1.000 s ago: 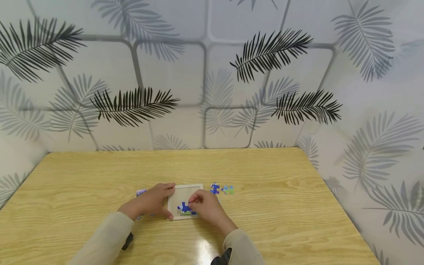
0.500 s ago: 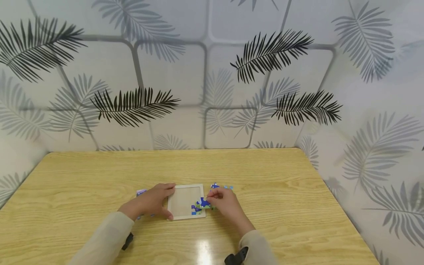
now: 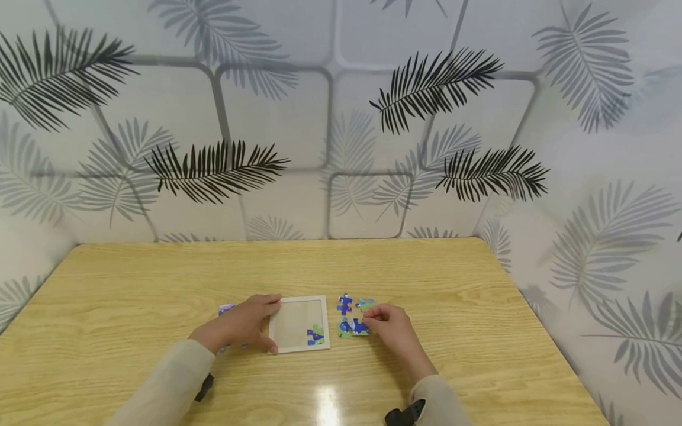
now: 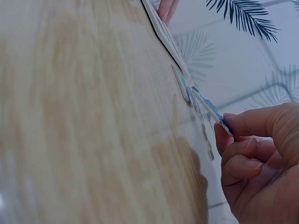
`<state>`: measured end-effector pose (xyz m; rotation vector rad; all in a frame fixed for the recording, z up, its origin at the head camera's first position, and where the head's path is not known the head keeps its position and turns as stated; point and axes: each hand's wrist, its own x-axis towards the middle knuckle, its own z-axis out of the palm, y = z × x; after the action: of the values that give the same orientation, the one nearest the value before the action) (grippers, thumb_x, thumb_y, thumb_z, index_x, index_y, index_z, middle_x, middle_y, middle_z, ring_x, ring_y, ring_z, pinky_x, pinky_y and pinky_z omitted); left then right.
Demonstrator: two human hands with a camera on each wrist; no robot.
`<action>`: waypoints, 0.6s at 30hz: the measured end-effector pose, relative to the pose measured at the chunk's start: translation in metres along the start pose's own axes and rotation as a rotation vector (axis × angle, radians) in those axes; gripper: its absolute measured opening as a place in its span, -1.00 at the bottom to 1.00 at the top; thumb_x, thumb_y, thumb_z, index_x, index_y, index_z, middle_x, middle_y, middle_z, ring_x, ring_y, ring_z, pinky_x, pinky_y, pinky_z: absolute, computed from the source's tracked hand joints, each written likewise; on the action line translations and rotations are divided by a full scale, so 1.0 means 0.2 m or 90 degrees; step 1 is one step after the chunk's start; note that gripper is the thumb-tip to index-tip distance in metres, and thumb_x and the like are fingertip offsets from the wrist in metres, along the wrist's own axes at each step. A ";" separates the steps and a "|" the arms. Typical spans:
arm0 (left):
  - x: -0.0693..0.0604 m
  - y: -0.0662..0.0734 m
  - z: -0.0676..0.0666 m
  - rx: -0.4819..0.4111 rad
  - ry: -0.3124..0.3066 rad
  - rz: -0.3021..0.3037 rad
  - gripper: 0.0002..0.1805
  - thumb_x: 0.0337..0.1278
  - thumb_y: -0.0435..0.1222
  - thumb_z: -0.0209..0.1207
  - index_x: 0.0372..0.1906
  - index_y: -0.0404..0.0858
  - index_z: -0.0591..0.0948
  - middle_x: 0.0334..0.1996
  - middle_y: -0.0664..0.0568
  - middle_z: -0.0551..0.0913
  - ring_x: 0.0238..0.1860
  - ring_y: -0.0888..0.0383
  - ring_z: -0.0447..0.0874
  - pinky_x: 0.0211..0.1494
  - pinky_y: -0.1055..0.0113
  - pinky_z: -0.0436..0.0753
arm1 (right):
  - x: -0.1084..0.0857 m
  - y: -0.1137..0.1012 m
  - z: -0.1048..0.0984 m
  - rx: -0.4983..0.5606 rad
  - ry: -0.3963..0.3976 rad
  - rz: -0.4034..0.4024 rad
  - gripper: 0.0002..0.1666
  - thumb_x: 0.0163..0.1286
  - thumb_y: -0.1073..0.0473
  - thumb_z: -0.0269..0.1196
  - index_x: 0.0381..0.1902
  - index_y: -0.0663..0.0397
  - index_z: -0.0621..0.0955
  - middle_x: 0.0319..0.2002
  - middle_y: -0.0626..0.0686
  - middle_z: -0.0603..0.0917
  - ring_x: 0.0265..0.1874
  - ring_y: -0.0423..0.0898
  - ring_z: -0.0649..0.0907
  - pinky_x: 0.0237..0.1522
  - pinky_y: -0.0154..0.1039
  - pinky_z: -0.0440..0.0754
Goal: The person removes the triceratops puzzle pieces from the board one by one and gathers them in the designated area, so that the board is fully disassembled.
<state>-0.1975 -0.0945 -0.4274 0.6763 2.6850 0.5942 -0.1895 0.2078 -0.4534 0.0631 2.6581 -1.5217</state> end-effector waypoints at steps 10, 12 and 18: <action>0.00 -0.01 0.01 0.006 -0.002 0.004 0.02 -0.23 -0.05 0.47 0.34 -0.45 0.29 0.41 -0.14 0.20 0.41 -0.11 0.08 0.36 0.06 0.25 | 0.01 0.05 -0.05 -0.006 0.021 0.020 -0.94 0.25 0.36 0.26 -0.34 0.29 0.64 -0.46 -0.02 0.61 -0.47 -0.16 0.46 -0.46 -0.37 0.43; 0.00 -0.01 0.00 0.006 -0.001 0.007 0.02 -0.23 -0.05 0.47 0.34 -0.45 0.29 0.41 -0.15 0.20 0.41 -0.12 0.08 0.36 0.06 0.25 | 0.01 0.06 -0.05 -0.007 0.019 0.021 -0.94 0.26 0.36 0.25 -0.33 0.29 0.63 -0.45 -0.01 0.61 -0.47 -0.16 0.46 -0.45 -0.36 0.42; 0.00 -0.01 0.00 -0.002 -0.001 0.008 0.01 -0.22 -0.07 0.47 0.34 -0.45 0.29 0.41 -0.15 0.20 0.42 -0.11 0.08 0.36 0.06 0.25 | 0.01 0.06 -0.05 -0.023 0.026 0.018 -0.95 0.24 0.37 0.26 -0.33 0.28 0.63 -0.38 0.02 0.64 -0.41 -0.16 0.51 -0.38 -0.34 0.47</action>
<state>-0.1983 -0.0960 -0.4288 0.6928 2.6801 0.5996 -0.1909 0.2226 -0.4580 0.1307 2.7025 -1.4797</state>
